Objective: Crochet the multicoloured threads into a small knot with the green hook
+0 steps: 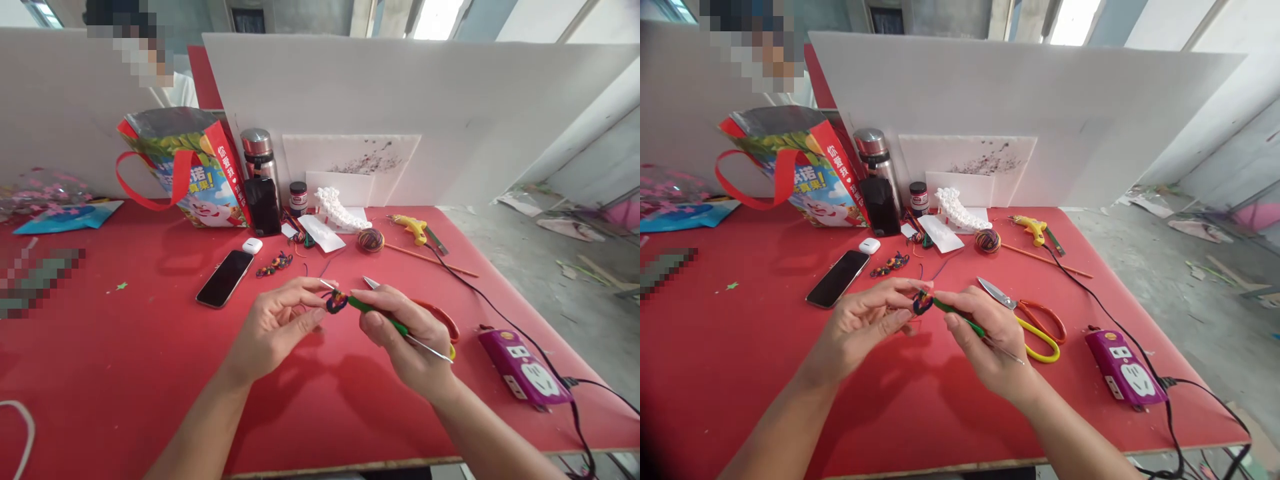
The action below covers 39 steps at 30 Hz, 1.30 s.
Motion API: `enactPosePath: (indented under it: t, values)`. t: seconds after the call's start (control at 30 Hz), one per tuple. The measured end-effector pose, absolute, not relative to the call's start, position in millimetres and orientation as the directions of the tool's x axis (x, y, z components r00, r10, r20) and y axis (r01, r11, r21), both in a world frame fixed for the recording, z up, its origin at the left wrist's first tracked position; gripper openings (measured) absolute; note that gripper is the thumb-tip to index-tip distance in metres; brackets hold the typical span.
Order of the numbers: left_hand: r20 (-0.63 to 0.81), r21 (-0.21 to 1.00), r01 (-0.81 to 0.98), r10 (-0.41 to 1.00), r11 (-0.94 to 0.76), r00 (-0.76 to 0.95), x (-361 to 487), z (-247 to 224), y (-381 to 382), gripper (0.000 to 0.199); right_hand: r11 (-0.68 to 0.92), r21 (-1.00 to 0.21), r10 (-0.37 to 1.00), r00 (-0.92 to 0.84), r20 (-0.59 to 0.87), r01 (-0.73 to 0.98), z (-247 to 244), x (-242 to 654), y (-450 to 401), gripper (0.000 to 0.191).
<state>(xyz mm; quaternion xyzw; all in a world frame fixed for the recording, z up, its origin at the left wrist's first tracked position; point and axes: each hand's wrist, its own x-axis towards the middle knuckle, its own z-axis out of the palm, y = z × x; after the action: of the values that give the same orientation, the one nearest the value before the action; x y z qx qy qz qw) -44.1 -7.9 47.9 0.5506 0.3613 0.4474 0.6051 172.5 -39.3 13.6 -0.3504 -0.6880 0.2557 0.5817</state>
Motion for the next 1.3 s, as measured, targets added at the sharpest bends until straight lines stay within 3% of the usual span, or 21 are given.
enactPosePath:
  t: [0.2,0.33,0.43,0.57,0.8,1.03,1.13,1.3]
  values:
    - [0.034,0.996,-0.089,0.928,0.000,0.371,-38.8,48.3,11.8,0.017,0.570,-0.810,0.819,-0.007,0.574,0.138,3.5,164.7,-34.7,0.034]
    - [0.018,0.999,-0.050,0.973,-0.006,0.230,-38.9,44.3,25.4,0.017,0.525,-0.842,0.849,-0.013,0.528,0.129,4.8,156.9,-19.4,0.024]
    - [-0.008,0.980,-0.197,0.988,0.039,0.157,-33.0,34.6,31.8,0.019,0.473,-0.879,0.879,0.030,0.475,0.061,2.2,148.4,-9.3,0.023]
    - [-0.180,0.859,-0.463,0.975,0.221,0.131,-22.6,22.0,33.7,0.029,0.398,-0.913,0.915,0.105,0.388,-0.094,-12.6,136.4,-4.5,0.022]
    - [-0.358,0.770,-0.519,0.925,0.371,0.129,-21.4,10.5,35.2,0.036,0.230,-0.931,0.973,0.086,0.215,-0.284,-29.3,127.4,-4.7,0.030]
    - [-0.371,0.818,-0.440,0.924,0.371,0.091,-18.4,21.3,37.6,0.035,0.321,-0.928,0.947,0.090,0.309,-0.191,-23.0,134.7,-7.1,0.023]
    - [-0.397,0.796,-0.435,0.906,0.420,0.150,-13.9,34.0,41.9,0.045,0.389,-0.912,0.918,0.135,0.373,-0.132,-20.3,138.4,-7.4,0.023]
    - [-0.365,0.798,-0.458,0.919,0.392,0.151,1.2,43.2,45.8,0.051,0.364,-0.897,0.922,0.234,0.309,-0.249,-21.2,141.6,-4.7,0.023]
